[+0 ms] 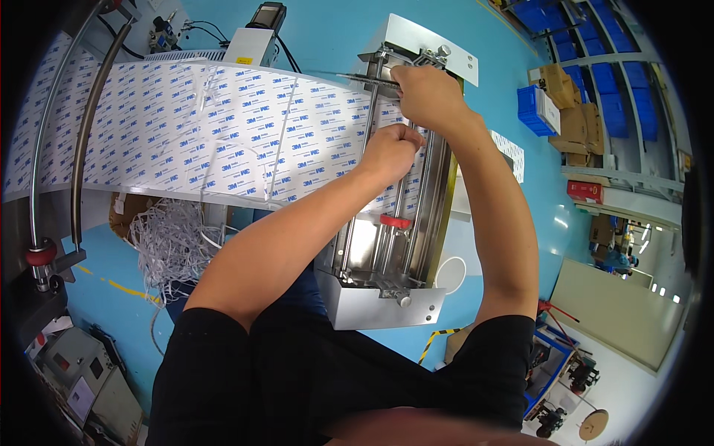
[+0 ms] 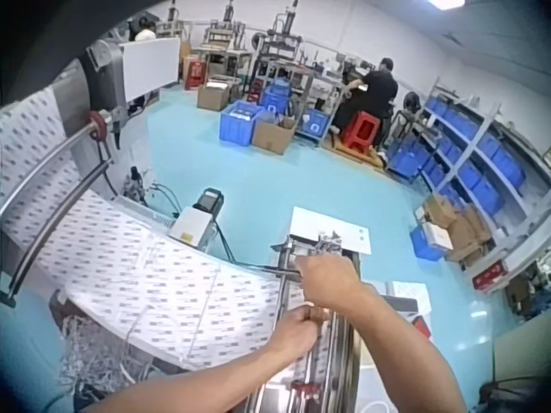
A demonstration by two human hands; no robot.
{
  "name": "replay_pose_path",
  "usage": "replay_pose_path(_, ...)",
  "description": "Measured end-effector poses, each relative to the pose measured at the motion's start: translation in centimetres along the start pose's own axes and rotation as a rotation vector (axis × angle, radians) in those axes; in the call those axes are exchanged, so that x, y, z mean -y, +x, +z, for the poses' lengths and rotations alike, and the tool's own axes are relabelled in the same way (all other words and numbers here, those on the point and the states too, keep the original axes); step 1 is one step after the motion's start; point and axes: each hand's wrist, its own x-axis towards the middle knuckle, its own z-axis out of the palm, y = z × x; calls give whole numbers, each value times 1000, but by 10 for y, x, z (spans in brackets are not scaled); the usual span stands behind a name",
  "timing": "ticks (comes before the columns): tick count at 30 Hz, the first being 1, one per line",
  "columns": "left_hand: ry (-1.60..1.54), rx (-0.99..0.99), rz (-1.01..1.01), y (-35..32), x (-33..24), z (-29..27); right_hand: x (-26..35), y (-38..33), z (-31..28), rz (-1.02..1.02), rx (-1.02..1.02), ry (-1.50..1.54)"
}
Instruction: The recorder is operating a machine to feed adhesive label sheets, using a utility knife to cut them, and tweezers to remove or inspect parts of the material.
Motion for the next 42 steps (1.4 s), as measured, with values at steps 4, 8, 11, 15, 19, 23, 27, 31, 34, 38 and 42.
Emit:
replay_pose_path(4,-19,-10,27,0,0,-1,-1,2,0,-70,43,-45)
replay_pose_path(8,-1,12,-51,-5,-8,-2,-3,2,-1,-87,57,-51)
replay_pose_path(11,13,4,-47,-5,-9,-1,-4,4,7,-92,31,-62)
replay_pose_path(15,-3,1,-49,-3,-7,-1,-1,1,9,-71,-32,-43)
replay_pose_path(19,-46,12,-58,0,-2,-1,4,-1,8,-60,-93,-59)
replay_pose_path(23,-11,-6,2,-2,-2,0,0,-1,9,-38,-77,-47)
replay_pose_path(27,2,1,-49,-5,-10,-1,-1,-2,9,-8,-95,19)
replay_pose_path(31,-4,2,4,-4,-7,-2,-1,2,13,-2,-106,79)
replay_pose_path(34,9,-2,-53,-8,-13,-1,-4,3,15,-24,-211,88)
replay_pose_path(38,17,-9,-21,-8,-13,-2,-3,9,9,7,-195,215)
replay_pose_path(42,13,-10,-32,-7,-12,-2,-3,11,9,26,-174,309)
